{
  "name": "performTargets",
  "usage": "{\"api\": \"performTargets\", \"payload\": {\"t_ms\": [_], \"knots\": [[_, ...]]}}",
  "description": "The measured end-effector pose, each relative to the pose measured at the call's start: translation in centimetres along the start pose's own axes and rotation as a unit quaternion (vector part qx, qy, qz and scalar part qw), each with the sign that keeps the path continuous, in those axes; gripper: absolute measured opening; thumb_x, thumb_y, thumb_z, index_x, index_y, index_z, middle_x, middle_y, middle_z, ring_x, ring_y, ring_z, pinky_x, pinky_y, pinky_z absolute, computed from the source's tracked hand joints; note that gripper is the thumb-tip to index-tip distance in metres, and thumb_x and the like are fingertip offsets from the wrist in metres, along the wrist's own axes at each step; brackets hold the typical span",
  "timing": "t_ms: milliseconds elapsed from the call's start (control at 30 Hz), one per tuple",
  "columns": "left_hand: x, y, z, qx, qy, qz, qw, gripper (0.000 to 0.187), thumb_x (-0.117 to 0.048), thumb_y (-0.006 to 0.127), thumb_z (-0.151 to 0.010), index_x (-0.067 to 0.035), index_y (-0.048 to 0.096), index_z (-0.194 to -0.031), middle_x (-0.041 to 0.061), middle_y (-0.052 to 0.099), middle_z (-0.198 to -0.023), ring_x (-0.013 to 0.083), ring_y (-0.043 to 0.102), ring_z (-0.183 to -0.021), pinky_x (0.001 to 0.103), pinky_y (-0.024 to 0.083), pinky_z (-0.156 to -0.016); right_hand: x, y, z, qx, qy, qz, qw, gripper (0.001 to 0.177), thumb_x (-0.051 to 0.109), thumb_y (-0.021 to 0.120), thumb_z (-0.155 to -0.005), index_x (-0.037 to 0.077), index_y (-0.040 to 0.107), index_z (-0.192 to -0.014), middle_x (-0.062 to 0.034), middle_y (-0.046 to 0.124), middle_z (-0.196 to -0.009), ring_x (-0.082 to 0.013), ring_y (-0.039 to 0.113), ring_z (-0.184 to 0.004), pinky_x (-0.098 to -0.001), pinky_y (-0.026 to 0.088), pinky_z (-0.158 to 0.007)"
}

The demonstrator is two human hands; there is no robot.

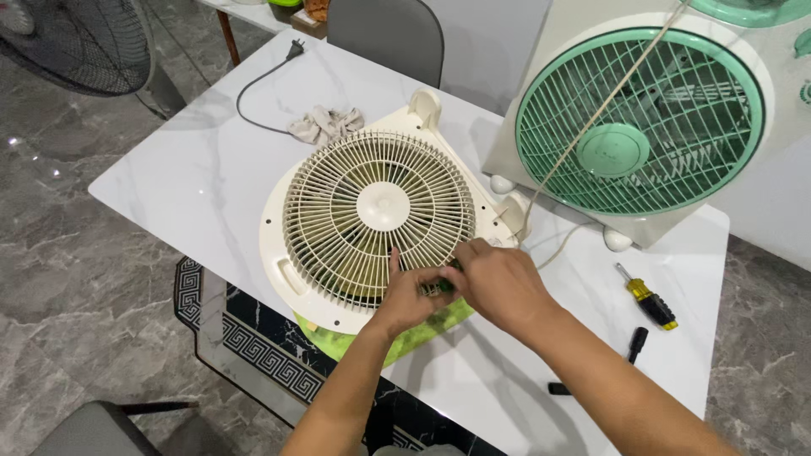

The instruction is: The person uses a screwdriver to remove screws from the front grille of a small electric fan, then wipes the fan housing with a cloth. The person then moves to a larger standing fan and begins unscrewing its front grille. The video ends before the task is completed.

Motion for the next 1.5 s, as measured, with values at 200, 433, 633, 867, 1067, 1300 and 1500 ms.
{"api": "performTargets", "payload": {"t_ms": [200, 433, 633, 867, 1067, 1300, 1500], "knots": [[-1.3, -0.8, 0.4, -0.04, 0.076, -0.002, 0.996, 0.04, -0.035, 0.08, -0.078, -0.014, 0.077, -0.112, 0.007, 0.08, -0.095, 0.0191, 0.07, -0.111, 0.054, -0.01, -0.127, 0.8, -0.5, 0.0, 0.045, 0.003, -0.011, 0.999, 0.046, 0.041, 0.074, -0.085, 0.004, 0.061, -0.108, -0.0181, 0.063, -0.107, -0.0392, 0.069, -0.09, -0.0499, 0.055, -0.076], [-0.3, 0.3, 0.9, -0.033, 0.115, -0.1, 0.988, 0.051, -0.028, 0.08, -0.072, -0.01, 0.069, -0.12, 0.007, 0.07, -0.1, 0.0242, 0.067, -0.106, 0.059, -0.004, -0.126, 1.3, -0.2, 1.2, 0.072, -0.038, -0.183, 0.98, 0.04, 0.023, 0.068, -0.089, 0.008, 0.06, -0.125, -0.0141, 0.066, -0.111, -0.0371, 0.069, -0.095, -0.0474, 0.056, -0.081], [0.1, 0.2, 0.5, -0.043, 0.141, -0.087, 0.985, 0.048, -0.024, 0.078, -0.073, -0.009, 0.07, -0.118, 0.007, 0.07, -0.102, 0.0256, 0.068, -0.106, 0.06, -0.002, -0.126, 0.0, 0.9, 1.5, -0.032, -0.026, -0.196, 0.98, 0.035, 0.023, 0.072, -0.09, 0.005, 0.063, -0.119, -0.0153, 0.073, -0.106, -0.0356, 0.072, -0.089, -0.0449, 0.058, -0.077], [-0.3, 0.0, 1.0, -0.039, 0.131, -0.052, 0.989, 0.043, -0.023, 0.078, -0.075, -0.008, 0.072, -0.116, 0.009, 0.07, -0.101, 0.027, 0.068, -0.105, 0.06, -0.004, -0.126, -0.7, 2.7, 2.7, -0.192, 0.014, -0.166, 0.967, 0.042, 0.026, 0.076, -0.086, 0.0, 0.063, -0.116, -0.0193, 0.071, -0.098, -0.0362, 0.072, -0.073, -0.0429, 0.059, -0.062], [0.3, 0.2, 0.8, -0.045, 0.118, -0.051, 0.991, 0.035, -0.026, 0.079, -0.077, -0.007, 0.073, -0.107, 0.008, 0.072, -0.099, 0.0246, 0.069, -0.106, 0.058, -0.002, -0.129, -0.8, 4.1, 2.8, -0.241, 0.054, -0.155, 0.957, 0.037, 0.026, 0.075, -0.089, 0.0, 0.061, -0.111, -0.018, 0.069, -0.092, -0.0376, 0.071, -0.072, -0.0449, 0.058, -0.061], [-0.7, -0.4, 0.9, -0.031, 0.107, -0.061, 0.992, 0.042, -0.023, 0.078, -0.075, -0.009, 0.073, -0.114, 0.007, 0.072, -0.103, 0.0231, 0.068, -0.107, 0.057, -0.002, -0.127, -1.8, 2.1, 2.3, -0.174, 0.066, -0.188, 0.965, 0.033, 0.023, 0.073, -0.089, 0.0, 0.063, -0.11, -0.021, 0.071, -0.095, -0.0414, 0.07, -0.076, -0.0472, 0.057, -0.064], [-1.0, -0.6, 0.8, -0.015, 0.087, -0.072, 0.994, 0.039, -0.022, 0.076, -0.077, -0.011, 0.074, -0.113, 0.006, 0.075, -0.1, 0.0214, 0.07, -0.105, 0.055, -0.005, -0.128, -2.0, -1.9, 3.7, -0.231, 0.074, -0.206, 0.948, 0.027, 0.023, 0.073, -0.09, 0.001, 0.065, -0.105, -0.0209, 0.071, -0.09, -0.0377, 0.071, -0.072, -0.0449, 0.057, -0.061]]}}
Point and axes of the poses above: each hand's wrist, its own z-axis away from the middle knuckle, its own y-axis out of the palm, x = y × z, the point moved 9 cm from there along -z, towards the middle knuckle
